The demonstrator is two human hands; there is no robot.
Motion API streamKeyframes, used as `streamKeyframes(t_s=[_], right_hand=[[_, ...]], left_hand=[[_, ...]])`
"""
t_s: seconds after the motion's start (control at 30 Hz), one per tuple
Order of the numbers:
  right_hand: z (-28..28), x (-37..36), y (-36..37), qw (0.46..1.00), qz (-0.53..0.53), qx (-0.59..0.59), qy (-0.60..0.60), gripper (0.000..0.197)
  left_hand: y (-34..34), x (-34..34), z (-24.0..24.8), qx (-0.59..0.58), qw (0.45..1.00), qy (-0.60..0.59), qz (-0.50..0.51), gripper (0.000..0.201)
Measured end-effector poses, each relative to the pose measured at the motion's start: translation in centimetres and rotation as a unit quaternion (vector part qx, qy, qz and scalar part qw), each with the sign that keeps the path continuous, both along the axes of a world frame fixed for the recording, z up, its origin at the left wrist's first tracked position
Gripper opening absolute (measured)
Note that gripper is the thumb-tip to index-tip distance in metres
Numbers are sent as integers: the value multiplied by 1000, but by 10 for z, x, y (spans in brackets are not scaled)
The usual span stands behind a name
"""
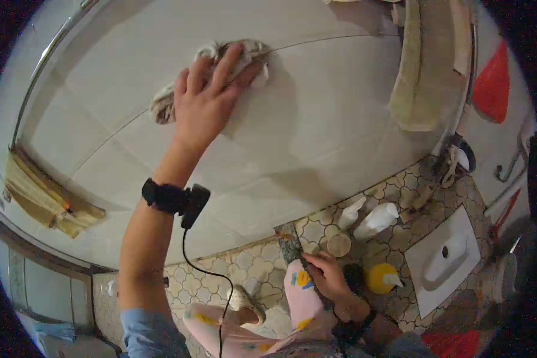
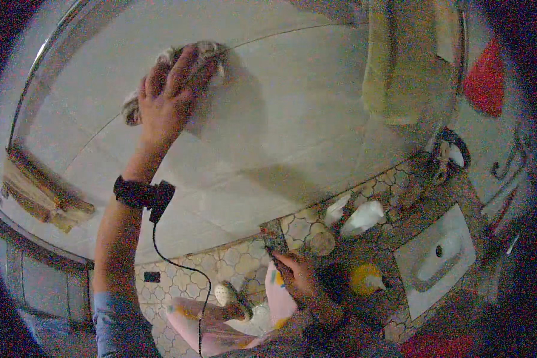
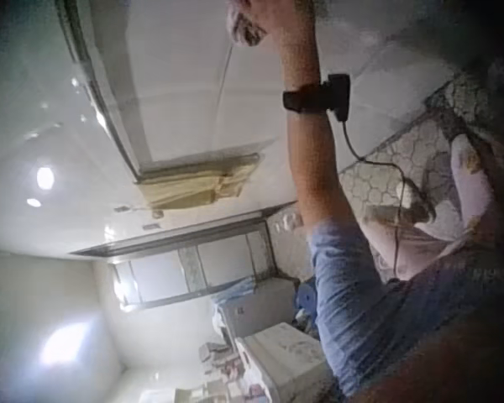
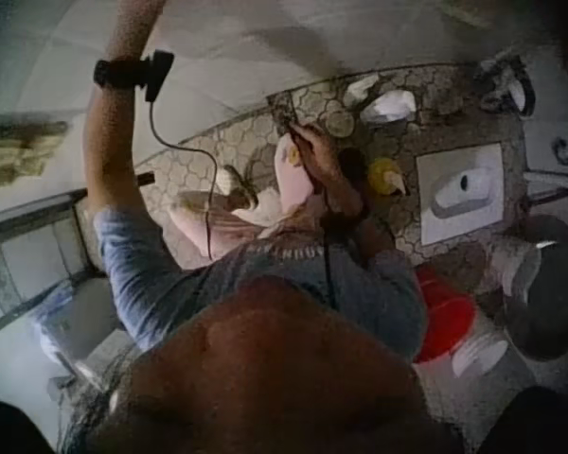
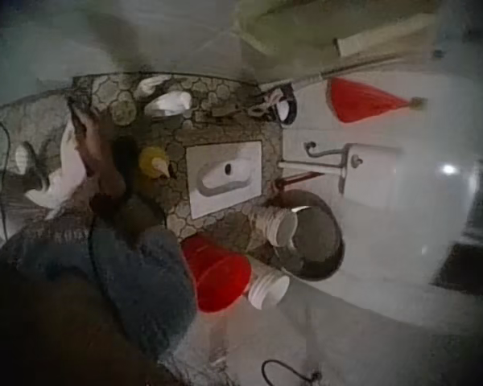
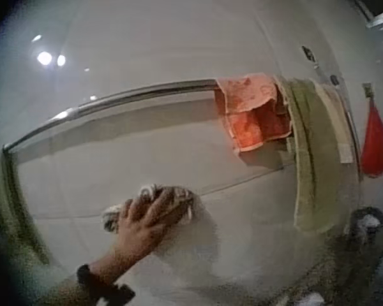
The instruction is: Scrubbing and wiping down a tiled bathroom wall using a brush and a cloth.
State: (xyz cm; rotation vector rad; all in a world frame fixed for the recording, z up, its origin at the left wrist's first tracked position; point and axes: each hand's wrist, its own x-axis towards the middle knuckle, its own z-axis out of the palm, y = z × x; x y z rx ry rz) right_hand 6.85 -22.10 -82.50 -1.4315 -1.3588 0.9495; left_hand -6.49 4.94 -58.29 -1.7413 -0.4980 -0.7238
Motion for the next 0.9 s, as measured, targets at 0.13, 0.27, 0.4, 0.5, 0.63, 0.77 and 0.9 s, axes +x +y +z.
streamKeyframes(t_s=[0.13,0.27,0.4,0.5,0.63,0.77,0.9], right_hand=[[4,0,3,998,-4,56,-36,32],[-6,4,1,998,-11,-12,-62,32],[-22,11,-7,995,5,26,-92,31],[-31,17,-10,996,-22,33,-82,31],[-34,19,-6,992,-23,38,-121,32],[-33,16,1,995,-5,35,-97,32],[-26,10,5,993,29,-11,-112,33]], left_hand=[[-1,32,-25,1,995,-93,-26,41],[-7,74,-101,-254,959,-120,-42,42],[-7,57,-176,-139,970,201,-1,48],[-3,13,-210,-133,952,276,-10,48],[-5,-55,-204,-116,954,274,23,50],[-9,-123,-143,-91,963,239,81,49],[-11,-171,-60,-296,939,-44,167,47]])
